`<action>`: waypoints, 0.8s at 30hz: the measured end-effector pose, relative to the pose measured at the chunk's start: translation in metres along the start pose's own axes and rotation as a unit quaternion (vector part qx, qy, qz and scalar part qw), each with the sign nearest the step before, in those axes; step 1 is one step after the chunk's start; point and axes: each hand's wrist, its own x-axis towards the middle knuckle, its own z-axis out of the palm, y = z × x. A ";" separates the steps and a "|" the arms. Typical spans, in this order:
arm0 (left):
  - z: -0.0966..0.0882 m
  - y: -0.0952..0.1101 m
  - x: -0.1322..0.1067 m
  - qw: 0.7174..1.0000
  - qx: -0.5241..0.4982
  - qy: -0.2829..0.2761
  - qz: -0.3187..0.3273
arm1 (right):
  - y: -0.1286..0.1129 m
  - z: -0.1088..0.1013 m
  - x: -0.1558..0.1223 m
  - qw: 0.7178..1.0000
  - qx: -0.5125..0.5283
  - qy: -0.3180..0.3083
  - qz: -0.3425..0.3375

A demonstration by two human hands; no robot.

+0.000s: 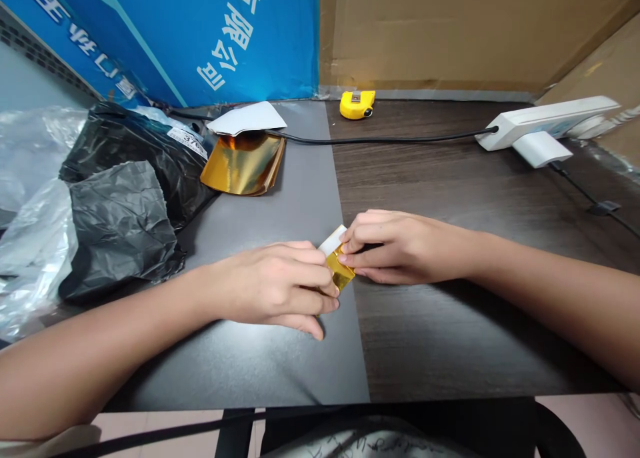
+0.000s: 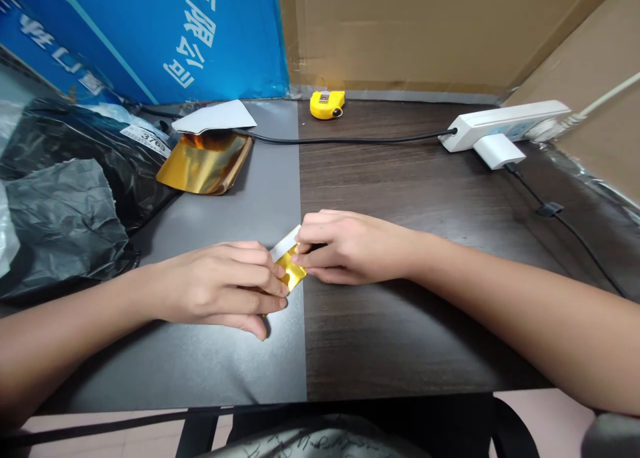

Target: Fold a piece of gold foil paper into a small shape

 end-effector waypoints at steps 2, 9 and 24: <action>0.000 0.000 0.000 1.000 -0.020 0.004 -0.006 | -0.001 -0.001 0.000 1.000 -0.006 -0.006 -0.003; -0.004 -0.001 0.001 0.988 0.128 0.065 0.050 | 0.001 0.000 -0.001 0.999 -0.047 0.018 0.019; -0.001 -0.006 -0.009 0.986 0.155 0.045 -0.046 | -0.005 0.001 0.003 0.998 -0.030 0.004 0.051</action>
